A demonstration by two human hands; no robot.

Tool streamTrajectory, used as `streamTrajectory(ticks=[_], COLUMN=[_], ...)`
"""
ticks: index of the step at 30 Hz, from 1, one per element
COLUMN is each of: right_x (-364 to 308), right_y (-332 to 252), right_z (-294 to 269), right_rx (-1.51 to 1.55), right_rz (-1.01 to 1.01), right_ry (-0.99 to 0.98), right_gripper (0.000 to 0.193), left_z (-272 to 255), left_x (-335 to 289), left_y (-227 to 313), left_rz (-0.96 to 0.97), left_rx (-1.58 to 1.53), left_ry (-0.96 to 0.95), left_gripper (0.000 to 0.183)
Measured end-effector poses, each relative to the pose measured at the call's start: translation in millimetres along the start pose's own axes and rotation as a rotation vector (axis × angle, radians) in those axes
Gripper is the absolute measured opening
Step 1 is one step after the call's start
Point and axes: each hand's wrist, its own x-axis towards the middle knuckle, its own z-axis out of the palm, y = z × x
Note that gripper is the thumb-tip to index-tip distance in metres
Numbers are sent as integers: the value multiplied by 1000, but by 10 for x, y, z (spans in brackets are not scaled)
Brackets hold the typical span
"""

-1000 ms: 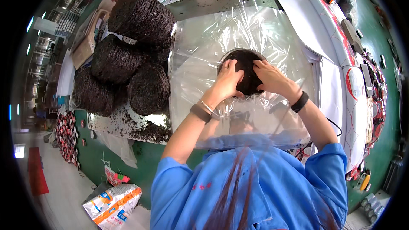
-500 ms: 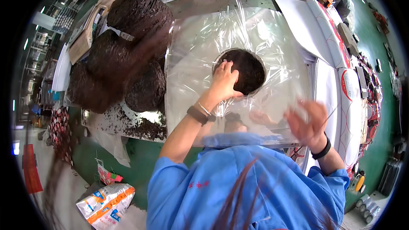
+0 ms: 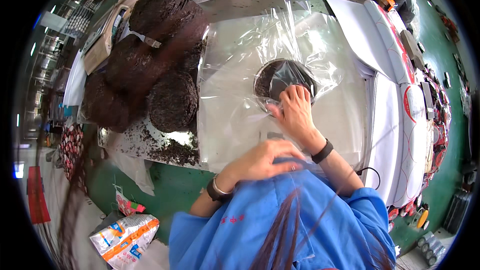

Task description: The person wraps dark compressed tea cakes in clear plastic film and seals them with red circular labels. The worker repeatedly picks up a tea cake, places it on a plastic sheet, folds the film around it, and applies a label to the top. The finished packages are placed on a nearby stack.

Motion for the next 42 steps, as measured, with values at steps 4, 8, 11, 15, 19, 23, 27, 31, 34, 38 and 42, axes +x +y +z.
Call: streamTrajectory(ticks=[4, 8, 11, 15, 19, 23, 27, 31, 34, 38, 42], right_x=[27, -5, 7, -48, -176, -66, 218, 236, 200, 232, 31], right_y=[120, 214, 236, 345, 409, 871, 589, 481, 556, 590, 618], right_z=[158, 190, 183, -10, -333, -75, -213, -259, -162, -122, 19], right_rx=[61, 16, 1, 174, 170, 1239, 1346, 159, 82, 44, 325], right_rz=[74, 115, 116, -10, 178, 701, 216, -171, -200, -229, 188], right_ry=[85, -65, -111, -171, 217, 550, 268, 49, -66, -119, -15], right_gripper=[41, 42, 42, 29, 54, 81, 75, 31, 20, 24, 50], left_z=[-190, -353, -523, -399, -291, -241, -373, -956, -1099, -1078, -950], left_x=[-65, 404, 813, 1168, 1328, 1321, 1292, 1023, 1004, 1402, 1535], left_y=[-643, -896, -733, -699, -1212, -1070, -1105, -1048, -863, -1148, -1169], left_rz=[-383, 29, 230, 197, 92, -45, -45, -46, -180, -50, 15], left_rx=[483, -413, -239, 534, 664, 608, 715, 300, 292, -536, -134], left_ry=[429, 965, 1016, 627, 636, 554, 324, 3, 430, 593, 286], left_gripper=[74, 119, 134, 38, 26, 60, 76, 81, 94, 101, 32])
